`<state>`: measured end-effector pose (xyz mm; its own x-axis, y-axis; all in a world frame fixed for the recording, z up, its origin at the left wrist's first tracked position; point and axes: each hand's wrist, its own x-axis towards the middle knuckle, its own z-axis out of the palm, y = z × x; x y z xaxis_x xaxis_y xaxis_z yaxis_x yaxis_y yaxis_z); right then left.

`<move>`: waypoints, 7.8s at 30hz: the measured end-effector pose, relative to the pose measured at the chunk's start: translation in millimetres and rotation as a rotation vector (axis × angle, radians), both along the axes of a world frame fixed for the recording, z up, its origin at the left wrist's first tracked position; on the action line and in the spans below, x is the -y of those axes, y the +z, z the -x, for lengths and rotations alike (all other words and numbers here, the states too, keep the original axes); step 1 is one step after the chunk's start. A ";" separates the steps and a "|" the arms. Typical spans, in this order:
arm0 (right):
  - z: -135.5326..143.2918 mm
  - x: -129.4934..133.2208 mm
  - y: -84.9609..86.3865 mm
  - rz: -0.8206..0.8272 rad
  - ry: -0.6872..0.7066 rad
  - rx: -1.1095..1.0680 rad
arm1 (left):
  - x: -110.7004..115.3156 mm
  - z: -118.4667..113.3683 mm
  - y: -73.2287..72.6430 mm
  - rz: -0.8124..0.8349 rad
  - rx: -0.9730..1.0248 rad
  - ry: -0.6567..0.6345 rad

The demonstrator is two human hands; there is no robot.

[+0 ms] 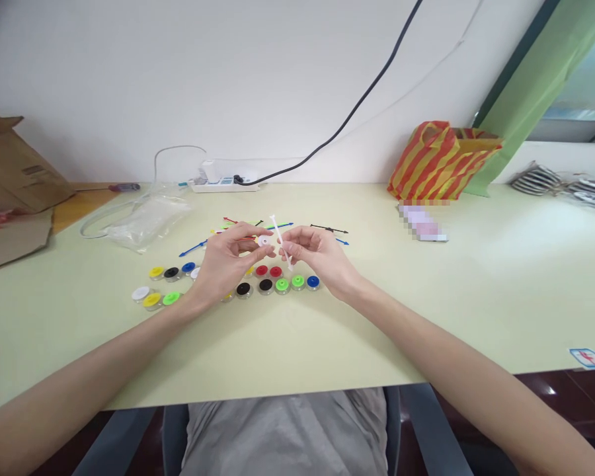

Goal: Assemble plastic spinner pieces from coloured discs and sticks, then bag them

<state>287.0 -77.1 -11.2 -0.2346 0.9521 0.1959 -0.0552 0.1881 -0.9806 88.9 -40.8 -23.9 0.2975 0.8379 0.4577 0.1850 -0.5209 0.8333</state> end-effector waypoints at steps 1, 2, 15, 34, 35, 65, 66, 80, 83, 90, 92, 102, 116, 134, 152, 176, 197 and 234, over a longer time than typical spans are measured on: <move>-0.2 -0.6 -0.7 -0.014 0.009 0.009 | 2.4 -0.6 0.6 -0.028 -0.009 -0.011; -0.6 -1.3 -1.5 -0.029 0.014 0.020 | 4.9 -1.2 1.0 -0.054 -0.027 -0.024; -2.7 0.8 -5.2 -0.026 0.033 0.051 | 11.4 -0.6 -3.4 -0.224 -0.237 -0.003; 0.9 1.5 3.5 -0.009 -0.007 0.099 | 17.1 0.4 -0.4 -0.340 -0.251 -0.021; 0.6 1.0 2.8 -0.010 -0.008 0.101 | 16.9 1.0 -1.0 -0.365 -0.254 -0.020; 9.1 11.2 3.3 -0.225 -0.063 0.344 | 35.3 -3.1 -9.6 -0.601 -0.343 0.165; 8.7 10.2 2.4 -0.223 -0.056 0.338 | 35.0 -3.5 -9.3 -0.596 -0.347 0.162; 9.0 12.1 6.6 -0.322 -0.128 0.351 | 18.3 1.1 -6.9 -0.532 -0.341 0.147; 3.6 8.7 8.7 -0.372 -0.173 0.386 | 19.5 0.8 -3.9 -0.531 -0.418 0.145; -49.8 -21.5 19.5 -0.433 -0.307 0.637 | 14.1 6.5 2.4 -0.414 -0.525 0.151; -62.7 -30.9 14.7 -0.447 -0.333 0.837 | 6.9 11.1 1.1 -0.398 -0.530 0.143; -73.2 -52.6 -8.0 -0.338 -0.229 1.199 | -18.6 26.7 -3.8 -0.324 -0.525 0.211; -72.0 -49.4 -6.5 -0.292 -0.251 1.221 | -16.1 24.2 -3.2 -0.362 -0.521 0.189; -82.2 -58.6 -17.8 -0.310 -0.320 1.193 | -15.1 24.1 -3.8 -0.352 -0.523 0.167; -70.7 -46.4 -8.0 -0.459 -0.386 0.963 | -22.5 33.9 7.2 -0.440 -0.526 0.269; -12.8 -32.1 -12.3 -0.485 -0.117 0.897 | -13.3 19.6 2.0 -0.190 -0.364 0.129; 66.1 -118.1 -13.9 -0.568 -0.040 1.087 | -53.2 51.2 11.1 0.362 0.738 0.181; 37.1 -90.7 -4.0 -0.527 -0.113 1.070 | -19.7 22.9 11.9 0.402 0.652 0.124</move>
<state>249.9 13.6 -15.2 -0.4367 0.8390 0.3247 0.7842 0.5319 -0.3196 66.0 -21.0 -12.0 -0.0343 0.9862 0.1621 -0.3705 -0.1632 0.9144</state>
